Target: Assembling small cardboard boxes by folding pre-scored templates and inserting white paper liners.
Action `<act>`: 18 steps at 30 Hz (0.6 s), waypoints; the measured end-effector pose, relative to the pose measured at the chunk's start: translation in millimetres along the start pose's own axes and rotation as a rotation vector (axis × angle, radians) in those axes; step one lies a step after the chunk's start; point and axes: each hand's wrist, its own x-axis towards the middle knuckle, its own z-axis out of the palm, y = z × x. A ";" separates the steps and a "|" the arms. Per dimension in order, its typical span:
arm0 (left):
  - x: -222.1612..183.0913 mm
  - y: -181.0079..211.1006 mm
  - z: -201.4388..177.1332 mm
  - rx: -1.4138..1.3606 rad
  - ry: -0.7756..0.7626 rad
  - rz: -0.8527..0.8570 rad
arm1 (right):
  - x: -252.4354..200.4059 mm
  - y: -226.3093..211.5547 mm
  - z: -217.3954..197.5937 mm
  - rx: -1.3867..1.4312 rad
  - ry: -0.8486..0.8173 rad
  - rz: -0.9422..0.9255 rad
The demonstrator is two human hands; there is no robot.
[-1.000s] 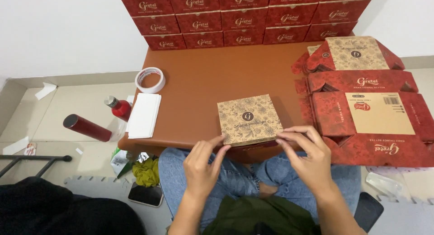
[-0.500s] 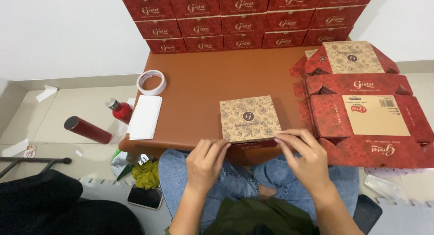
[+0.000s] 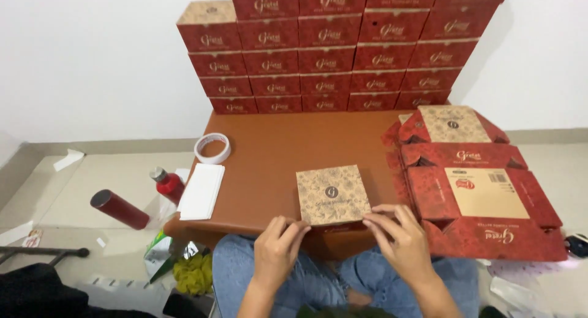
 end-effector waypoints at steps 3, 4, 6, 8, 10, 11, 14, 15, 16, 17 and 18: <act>-13.1 -8.5 6.8 -0.075 -0.042 -0.081 | -19.0 17.6 11.7 0.133 -0.053 0.147; -20.9 -16.0 16.1 -0.073 -0.021 -0.072 | -26.3 22.8 20.4 0.131 -0.045 0.127; -36.9 -32.7 36.3 0.092 -0.093 -0.072 | -40.9 35.0 40.1 0.124 -0.025 0.187; -41.8 -44.5 52.2 0.100 -0.085 -0.130 | -35.3 32.7 58.2 0.108 0.024 0.138; -33.4 -56.9 54.1 0.111 -0.079 -0.192 | -17.1 23.0 72.3 0.098 0.071 0.091; -22.5 -62.8 47.8 0.098 -0.051 -0.203 | -1.6 14.3 76.5 0.119 0.081 0.070; 25.6 -79.9 9.8 0.096 0.032 -0.177 | 54.0 -14.5 90.5 0.185 0.105 -0.001; 42.6 -84.2 -5.4 0.093 0.072 -0.145 | 72.9 -24.2 94.5 0.215 0.113 -0.034; 62.0 -95.2 -14.2 0.100 0.082 -0.147 | 96.1 -35.5 101.6 0.222 0.111 -0.045; 81.6 -106.5 -22.9 0.031 0.119 -0.177 | 119.4 -46.6 109.0 0.252 0.072 -0.083; 100.3 -117.2 -30.9 -0.042 0.151 -0.205 | 140.6 -57.4 115.7 0.278 0.034 -0.116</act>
